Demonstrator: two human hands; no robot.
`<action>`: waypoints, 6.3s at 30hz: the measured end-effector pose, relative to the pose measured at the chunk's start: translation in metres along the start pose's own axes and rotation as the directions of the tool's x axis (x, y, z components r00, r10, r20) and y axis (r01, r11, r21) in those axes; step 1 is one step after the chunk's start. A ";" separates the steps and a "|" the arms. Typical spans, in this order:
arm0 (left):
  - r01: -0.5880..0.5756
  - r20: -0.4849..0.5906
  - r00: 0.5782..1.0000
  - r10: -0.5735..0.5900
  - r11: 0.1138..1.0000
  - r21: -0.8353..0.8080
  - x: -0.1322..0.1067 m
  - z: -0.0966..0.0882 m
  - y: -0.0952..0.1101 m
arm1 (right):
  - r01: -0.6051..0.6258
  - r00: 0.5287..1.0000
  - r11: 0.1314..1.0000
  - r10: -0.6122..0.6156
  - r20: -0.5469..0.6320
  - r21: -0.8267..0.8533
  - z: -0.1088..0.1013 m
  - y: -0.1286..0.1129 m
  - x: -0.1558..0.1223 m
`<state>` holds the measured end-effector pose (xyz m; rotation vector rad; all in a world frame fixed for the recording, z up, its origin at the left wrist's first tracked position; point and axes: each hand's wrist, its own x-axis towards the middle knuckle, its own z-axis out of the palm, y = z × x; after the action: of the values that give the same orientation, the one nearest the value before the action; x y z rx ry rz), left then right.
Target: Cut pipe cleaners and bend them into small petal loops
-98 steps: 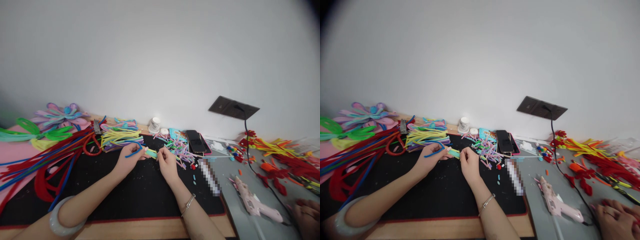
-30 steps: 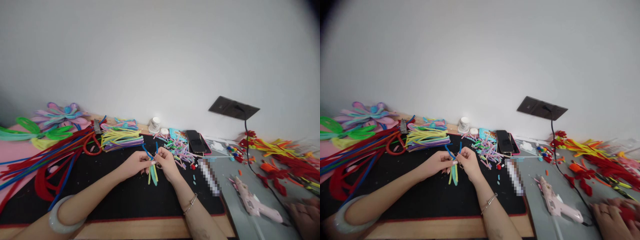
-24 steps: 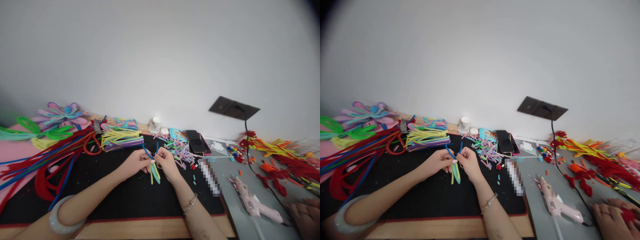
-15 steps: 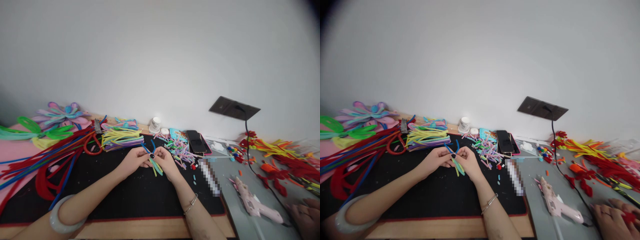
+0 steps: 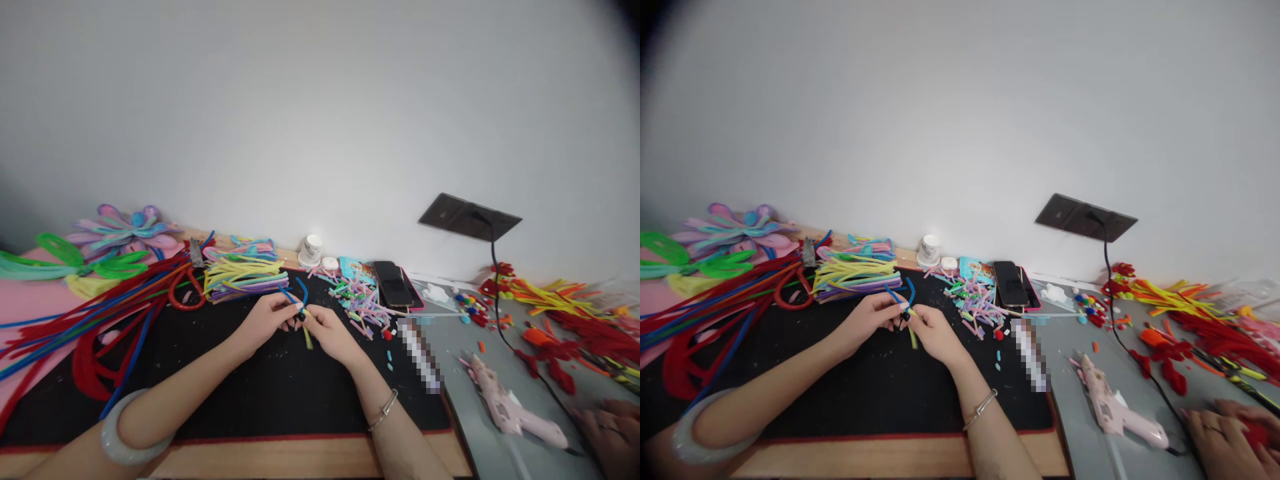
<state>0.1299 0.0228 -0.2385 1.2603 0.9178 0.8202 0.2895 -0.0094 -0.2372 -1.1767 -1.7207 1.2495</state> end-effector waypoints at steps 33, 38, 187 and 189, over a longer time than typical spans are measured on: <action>-0.108 -0.114 0.988 0.104 0.994 -0.026 -0.002 0.005 -0.001 | 0.000 0.988 0.932 0.055 -0.143 0.362 0.015 0.012 0.003; -0.041 -0.072 0.997 0.037 0.998 -0.057 -0.002 0.007 -0.004 | 0.014 0.985 0.987 0.014 -0.171 0.161 0.013 0.008 0.001; -0.135 -0.182 0.973 0.143 0.989 0.053 0.001 -0.001 -0.003 | -0.010 0.988 1.000 0.009 -0.153 -0.006 0.011 0.003 -0.001; -0.093 -0.147 0.985 0.091 0.996 -0.006 0.001 -0.003 0.000 | -0.021 0.987 0.999 0.028 -0.156 0.042 0.007 0.005 0.000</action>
<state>0.1275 0.0253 -0.2391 1.2508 0.9756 1.0015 0.2848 -0.0108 -0.2438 -1.2417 -1.5640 1.1681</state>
